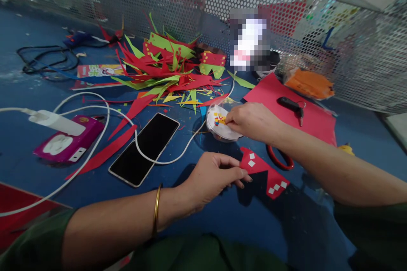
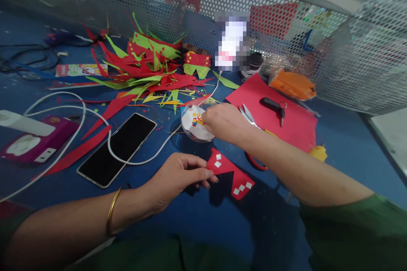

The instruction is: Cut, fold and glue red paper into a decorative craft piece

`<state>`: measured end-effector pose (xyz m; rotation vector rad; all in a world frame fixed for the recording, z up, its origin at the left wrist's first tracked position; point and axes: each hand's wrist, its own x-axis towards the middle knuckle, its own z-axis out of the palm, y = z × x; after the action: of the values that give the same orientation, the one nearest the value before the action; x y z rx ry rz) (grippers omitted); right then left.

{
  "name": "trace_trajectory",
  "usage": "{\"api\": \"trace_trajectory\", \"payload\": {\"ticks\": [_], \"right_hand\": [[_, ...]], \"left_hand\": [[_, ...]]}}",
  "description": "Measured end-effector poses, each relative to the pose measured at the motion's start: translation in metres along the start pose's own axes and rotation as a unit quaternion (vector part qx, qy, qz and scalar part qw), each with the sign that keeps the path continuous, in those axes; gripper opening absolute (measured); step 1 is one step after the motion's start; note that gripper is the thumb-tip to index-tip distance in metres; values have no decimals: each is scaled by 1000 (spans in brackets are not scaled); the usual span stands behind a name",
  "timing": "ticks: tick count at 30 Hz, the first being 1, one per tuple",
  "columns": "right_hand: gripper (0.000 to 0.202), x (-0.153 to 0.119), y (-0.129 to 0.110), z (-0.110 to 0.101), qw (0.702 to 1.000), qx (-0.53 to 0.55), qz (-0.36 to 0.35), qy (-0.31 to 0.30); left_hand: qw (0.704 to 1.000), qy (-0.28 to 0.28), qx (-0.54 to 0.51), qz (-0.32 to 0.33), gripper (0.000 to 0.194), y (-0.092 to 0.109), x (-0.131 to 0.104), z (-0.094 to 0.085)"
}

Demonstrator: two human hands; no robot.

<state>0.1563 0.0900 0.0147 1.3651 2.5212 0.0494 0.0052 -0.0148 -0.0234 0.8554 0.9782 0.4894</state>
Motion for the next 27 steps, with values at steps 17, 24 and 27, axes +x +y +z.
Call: {"api": "trace_trajectory", "payload": {"ticks": [17, 24, 27], "right_hand": [[26, 5, 0, 0, 1000, -17, -8, 3], [27, 4, -2, -2, 999, -29, -12, -12], [27, 3, 0, -2, 1000, -25, -11, -14]], "left_hand": [[1000, 0, -2, 21, 17, -3, 1, 1], [1000, 1, 9, 15, 17, -1, 1, 0], [1000, 1, 9, 13, 17, -1, 1, 0]]}}
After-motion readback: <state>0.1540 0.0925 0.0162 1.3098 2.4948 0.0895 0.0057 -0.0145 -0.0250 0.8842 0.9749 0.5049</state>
